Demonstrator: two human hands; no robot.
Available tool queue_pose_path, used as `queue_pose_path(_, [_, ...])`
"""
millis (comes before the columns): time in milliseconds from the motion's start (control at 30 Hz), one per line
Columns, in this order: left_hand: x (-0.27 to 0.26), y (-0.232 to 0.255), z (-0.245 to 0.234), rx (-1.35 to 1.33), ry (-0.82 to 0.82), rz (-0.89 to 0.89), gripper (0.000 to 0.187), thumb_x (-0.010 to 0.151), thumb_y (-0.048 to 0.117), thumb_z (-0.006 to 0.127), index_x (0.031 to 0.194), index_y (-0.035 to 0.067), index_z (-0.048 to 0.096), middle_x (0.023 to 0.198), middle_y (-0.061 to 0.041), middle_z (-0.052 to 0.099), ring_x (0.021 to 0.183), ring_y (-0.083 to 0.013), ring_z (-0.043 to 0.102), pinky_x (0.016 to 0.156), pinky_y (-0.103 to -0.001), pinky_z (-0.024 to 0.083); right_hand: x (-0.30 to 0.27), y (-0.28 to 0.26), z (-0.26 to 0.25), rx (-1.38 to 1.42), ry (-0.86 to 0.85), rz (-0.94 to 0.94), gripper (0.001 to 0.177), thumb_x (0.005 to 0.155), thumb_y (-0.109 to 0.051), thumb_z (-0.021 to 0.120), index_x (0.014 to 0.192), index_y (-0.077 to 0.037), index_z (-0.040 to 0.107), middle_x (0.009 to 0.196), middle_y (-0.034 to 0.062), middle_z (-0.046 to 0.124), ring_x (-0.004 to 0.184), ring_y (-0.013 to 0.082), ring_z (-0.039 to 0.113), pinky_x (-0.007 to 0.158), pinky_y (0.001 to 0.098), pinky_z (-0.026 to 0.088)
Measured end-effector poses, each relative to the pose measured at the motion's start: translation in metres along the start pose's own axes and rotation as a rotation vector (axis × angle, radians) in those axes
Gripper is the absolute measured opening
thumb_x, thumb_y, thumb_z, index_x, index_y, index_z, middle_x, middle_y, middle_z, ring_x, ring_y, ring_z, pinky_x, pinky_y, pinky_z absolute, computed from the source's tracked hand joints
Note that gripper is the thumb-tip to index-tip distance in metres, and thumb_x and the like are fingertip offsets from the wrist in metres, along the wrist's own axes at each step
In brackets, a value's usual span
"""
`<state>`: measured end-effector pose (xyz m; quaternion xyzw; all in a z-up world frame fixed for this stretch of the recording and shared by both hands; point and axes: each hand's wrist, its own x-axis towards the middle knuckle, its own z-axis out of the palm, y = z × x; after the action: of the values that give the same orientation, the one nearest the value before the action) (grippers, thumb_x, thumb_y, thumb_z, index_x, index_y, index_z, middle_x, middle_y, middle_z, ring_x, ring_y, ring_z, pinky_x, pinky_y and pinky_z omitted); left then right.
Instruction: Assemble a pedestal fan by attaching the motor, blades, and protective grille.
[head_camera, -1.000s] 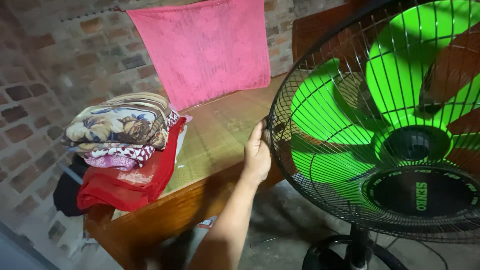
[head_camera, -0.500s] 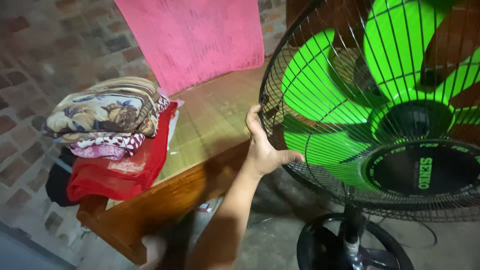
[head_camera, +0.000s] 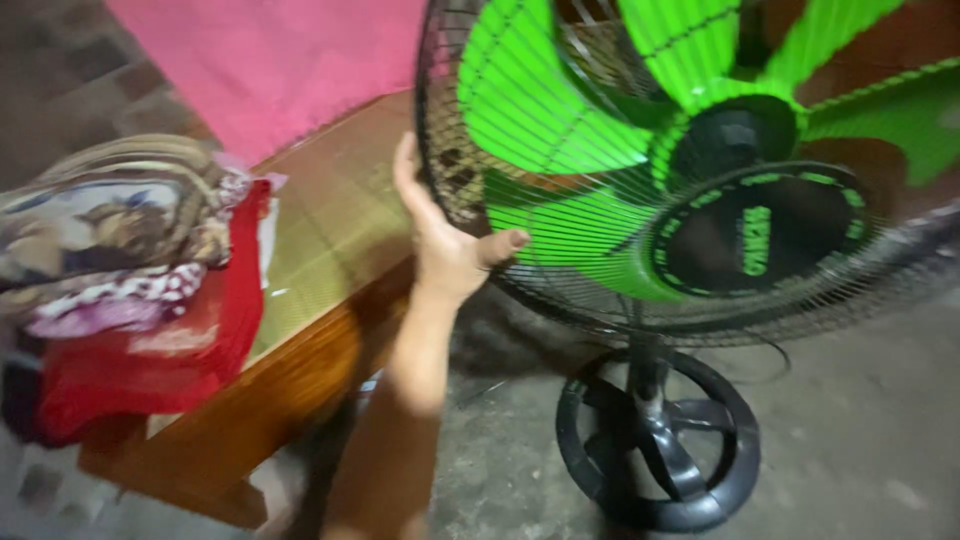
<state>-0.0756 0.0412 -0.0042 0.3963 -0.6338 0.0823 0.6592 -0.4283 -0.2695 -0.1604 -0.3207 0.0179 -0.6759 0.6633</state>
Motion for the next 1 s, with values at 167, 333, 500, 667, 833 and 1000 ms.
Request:
queue_pose_path(167, [0.004,0.001,0.001,-0.118,-0.031,-0.049,0.141,0.07,0.054,0.099,0.163,0.009,0.003,0.158,-0.018,0.037,0.142,-0.0275,0.043,0.128,-0.043,0.037,-0.032,-0.006,-0.044,-0.022,0.06,-0.067,0.025,0.122,-0.035,0.056,0.113,-0.012,0.053,0.093,-0.0008,0.051,0.08,0.0141,0.051,0.071,0.0323,0.043])
queue_pose_path(333, [-0.001,-0.012,-0.009,-0.048,-0.056,-0.001,0.137,0.073,0.051,0.099,0.164,0.012,0.004,0.158,-0.015,0.035,0.143,-0.025,0.041,0.126,-0.04,0.034,-0.076,0.012,-0.084,-0.021,0.108,-0.117,0.024,0.122,-0.035,0.056,0.113,-0.013,0.053,0.093,-0.0012,0.051,0.08,0.0137,0.051,0.071,0.0322,0.043])
queue_pose_path(500, [0.0,-0.011,-0.013,0.022,-0.068,0.015,0.138,0.075,0.054,0.099,0.164,0.009,0.004,0.158,-0.012,0.032,0.146,-0.0243,0.037,0.129,-0.039,0.03,-0.154,0.06,-0.008,-0.013,0.372,0.262,0.03,0.108,-0.043,0.053,0.116,-0.016,0.063,0.095,0.0042,0.067,0.075,0.0214,0.064,0.058,0.0318,0.044])
queue_pose_path(667, [-0.002,-0.01,-0.019,0.168,-0.071,0.018,0.138,0.075,0.06,0.095,0.165,0.007,0.005,0.16,-0.013,0.031,0.149,-0.0248,0.034,0.131,-0.039,0.026,-0.147,0.101,0.01,0.399,0.074,0.156,0.036,0.109,-0.037,0.055,0.128,-0.006,0.063,0.119,0.0094,0.069,0.103,0.0247,0.066,0.088,0.0391,0.052])
queue_pose_path(833, [0.002,-0.003,-0.014,0.18,-0.066,0.019,0.139,0.074,0.066,0.092,0.165,0.006,0.006,0.163,-0.014,0.029,0.15,-0.0253,0.032,0.132,-0.04,0.024,-0.135,0.118,0.01,0.482,0.043,0.132,0.036,0.109,-0.027,0.055,0.135,-0.002,0.058,0.138,0.0097,0.065,0.129,0.0263,0.06,0.117,0.0464,0.043])
queue_pose_path(1000, [0.0,-0.007,-0.019,0.268,-0.046,0.036,0.137,0.073,0.069,0.089,0.164,0.004,0.009,0.165,-0.015,0.028,0.152,-0.0256,0.029,0.133,-0.041,0.022,-0.139,0.13,-0.009,0.476,0.148,0.138,0.033,0.105,-0.013,0.057,0.137,-0.002,0.059,0.135,0.0092,0.066,0.125,0.0237,0.061,0.115,0.0425,0.044])
